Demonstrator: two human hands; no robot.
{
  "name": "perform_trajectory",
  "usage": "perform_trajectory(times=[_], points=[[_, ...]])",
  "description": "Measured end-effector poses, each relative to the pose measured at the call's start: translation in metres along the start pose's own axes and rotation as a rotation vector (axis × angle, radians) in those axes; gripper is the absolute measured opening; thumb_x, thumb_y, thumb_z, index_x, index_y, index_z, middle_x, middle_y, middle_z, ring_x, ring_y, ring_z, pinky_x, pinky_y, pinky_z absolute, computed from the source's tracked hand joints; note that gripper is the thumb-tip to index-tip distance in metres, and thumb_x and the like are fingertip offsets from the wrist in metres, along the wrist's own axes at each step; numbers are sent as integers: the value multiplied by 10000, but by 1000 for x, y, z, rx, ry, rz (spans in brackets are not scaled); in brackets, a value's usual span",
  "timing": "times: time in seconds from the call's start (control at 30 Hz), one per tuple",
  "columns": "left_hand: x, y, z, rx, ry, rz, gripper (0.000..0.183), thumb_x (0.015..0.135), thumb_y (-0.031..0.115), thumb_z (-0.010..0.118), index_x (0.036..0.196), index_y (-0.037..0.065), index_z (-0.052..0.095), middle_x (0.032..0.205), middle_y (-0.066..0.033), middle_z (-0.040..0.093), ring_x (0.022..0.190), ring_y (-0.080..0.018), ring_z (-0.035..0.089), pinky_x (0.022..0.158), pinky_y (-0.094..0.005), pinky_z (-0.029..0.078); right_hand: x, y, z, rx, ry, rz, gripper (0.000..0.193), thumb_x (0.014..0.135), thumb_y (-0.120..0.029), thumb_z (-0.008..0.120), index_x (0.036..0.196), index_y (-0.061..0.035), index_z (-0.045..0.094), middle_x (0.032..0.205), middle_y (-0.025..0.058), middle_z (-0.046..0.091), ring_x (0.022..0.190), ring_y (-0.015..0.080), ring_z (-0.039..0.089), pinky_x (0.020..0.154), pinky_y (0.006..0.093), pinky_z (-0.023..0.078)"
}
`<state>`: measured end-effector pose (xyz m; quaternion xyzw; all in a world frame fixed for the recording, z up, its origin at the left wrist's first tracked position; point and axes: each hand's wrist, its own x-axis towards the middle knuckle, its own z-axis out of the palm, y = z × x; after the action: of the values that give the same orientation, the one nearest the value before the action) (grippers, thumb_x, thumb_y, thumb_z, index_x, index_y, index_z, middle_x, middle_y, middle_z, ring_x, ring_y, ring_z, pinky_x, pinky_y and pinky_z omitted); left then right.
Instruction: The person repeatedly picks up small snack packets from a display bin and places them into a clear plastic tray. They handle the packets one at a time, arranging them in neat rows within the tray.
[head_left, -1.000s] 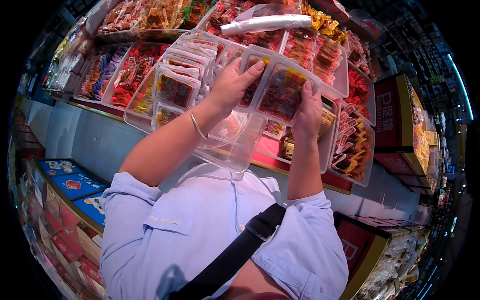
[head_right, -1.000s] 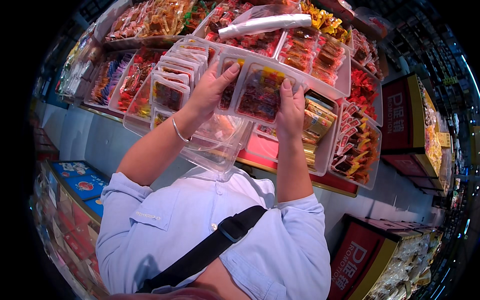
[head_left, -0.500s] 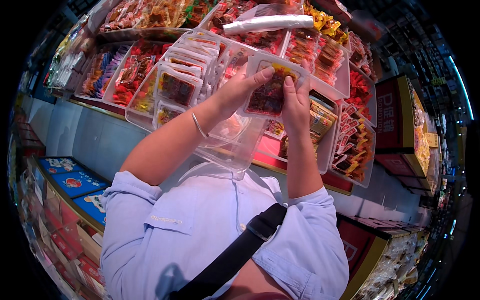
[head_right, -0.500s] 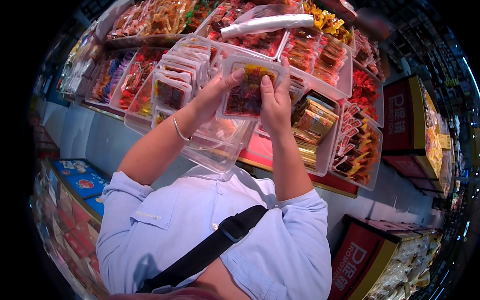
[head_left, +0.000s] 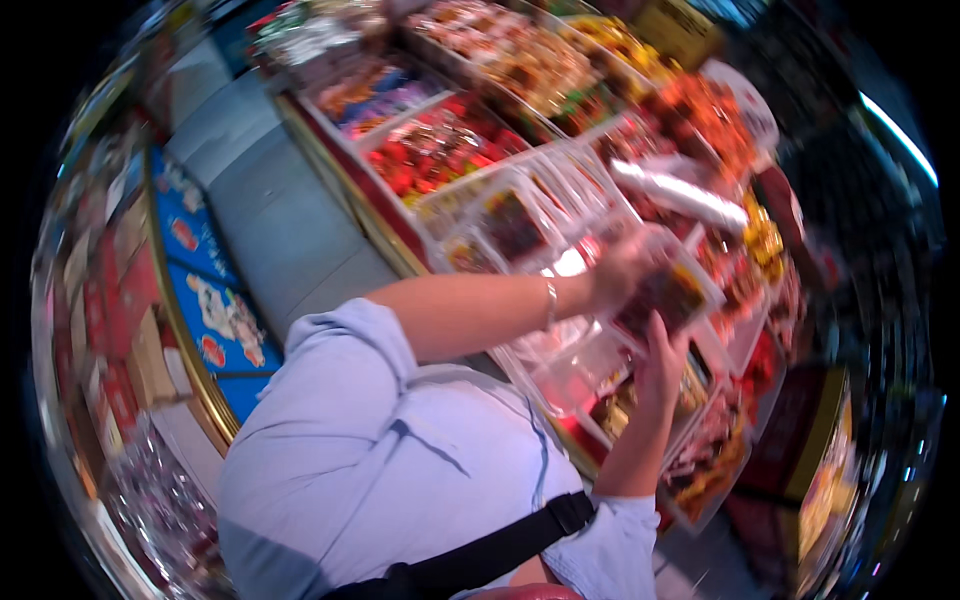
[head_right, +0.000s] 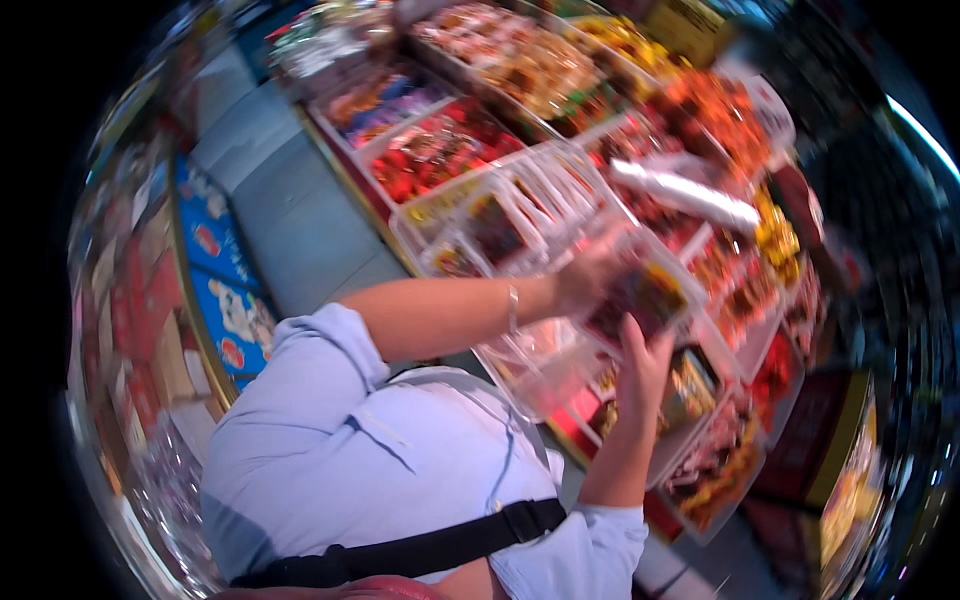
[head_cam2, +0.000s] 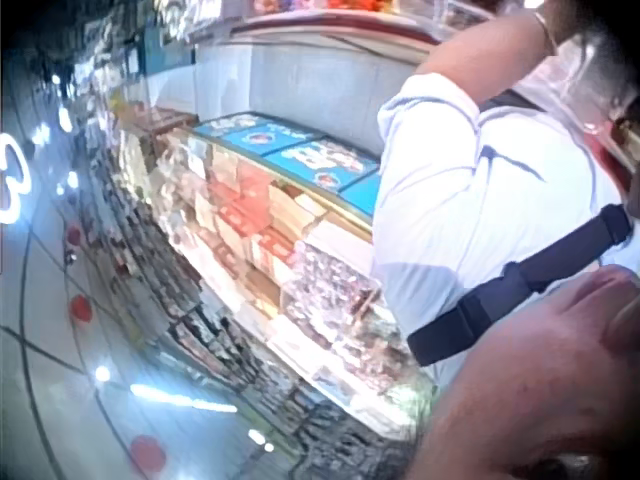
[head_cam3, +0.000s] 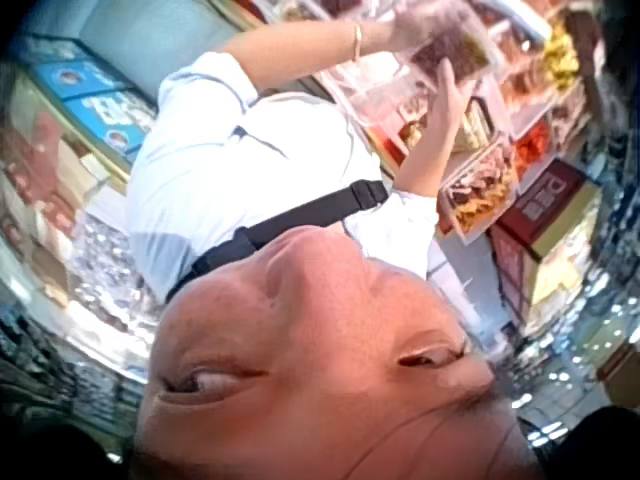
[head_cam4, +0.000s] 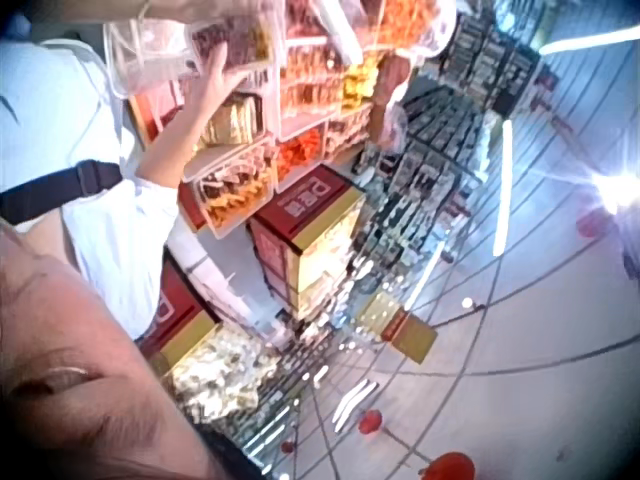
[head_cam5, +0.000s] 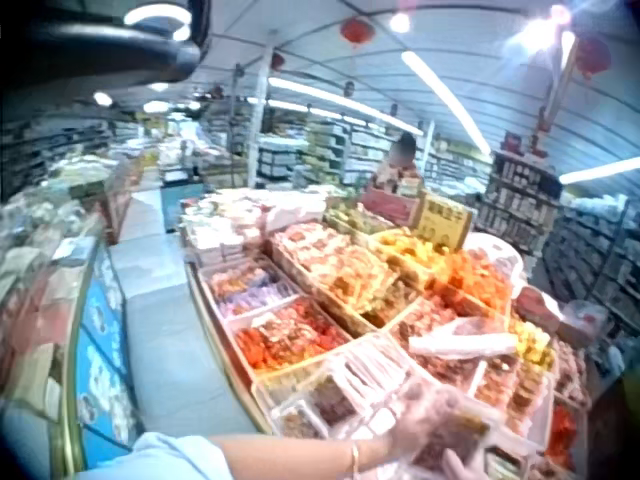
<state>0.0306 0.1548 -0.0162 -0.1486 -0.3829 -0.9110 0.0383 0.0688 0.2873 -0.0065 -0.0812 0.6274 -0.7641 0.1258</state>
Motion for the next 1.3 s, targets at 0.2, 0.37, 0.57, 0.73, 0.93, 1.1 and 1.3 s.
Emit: perform_trajectory(times=[0.2, 0.37, 0.57, 0.73, 0.93, 1.1, 1.3], points=[[8, 22, -6, 338, 185, 124, 448, 813, 384, 512, 1054, 18, 420, 944, -75, 499, 921, -116, 463, 807, -249, 377, 23, -2, 0, -31, 0, -211, 401, 770, -7, 536, 1141, 18, 385, 1052, 96, 504, 937, 163, 504, 815, 280, 403], [16, 42, -32, 204, 249, 245, 270, 815, 175, 486, 1031, 25, 424, 932, -47, 477, 872, -106, 458, 778, -242, 389, 35, -16, 28, -102, -100, -178, 425, 731, 34, 507, 1139, 35, 388, 1056, 89, 500, 933, 150, 497, 817, 252, 381], [15, 107, -87, 478, 341, 286, 149, 767, 43, 512, 915, 26, 521, 855, -39, 545, 827, -125, 509, 762, -260, 418, 55, -14, 51, -257, -226, -196, 396, 724, 21, 524, 1108, 37, 430, 994, 66, 527, 887, 139, 506, 790, 244, 390], [-8, 136, -150, 501, 512, 239, 173, 800, 99, 474, 953, 25, 505, 858, -63, 580, 773, -121, 549, 698, -238, 448, 69, -10, 87, -388, -325, -202, 398, 717, -17, 557, 1094, 37, 442, 939, 63, 546, 839, 122, 520, 726, 240, 420], [-7, 143, -160, 138, 613, 151, 149, 797, 105, 461, 929, 58, 512, 823, -62, 606, 704, -123, 578, 599, -233, 451, 66, 9, 128, -1000, -475, -106, 430, 718, -130, 607, 1089, 18, 447, 878, 88, 566, 785, 142, 523, 691, 267, 429], [-5, 141, -157, 225, 594, 69, 168, 806, 118, 471, 958, 60, 516, 860, -52, 600, 774, -132, 570, 681, -263, 447, 58, 40, 150, -1192, -686, 2, 467, 721, -180, 598, 1118, -26, 406, 953, 200, 549, 895, 290, 532, 771, 344, 412], [2, 118, -168, 934, 393, -40, 290, 768, 197, 504, 1020, 53, 510, 912, -90, 593, 856, -164, 553, 741, -316, 435, 58, 64, 153, -1084, -652, -122, 540, 737, -218, 596, 1166, -13, 338, 1059, 202, 486, 995, 320, 483, 827, 354, 400]])
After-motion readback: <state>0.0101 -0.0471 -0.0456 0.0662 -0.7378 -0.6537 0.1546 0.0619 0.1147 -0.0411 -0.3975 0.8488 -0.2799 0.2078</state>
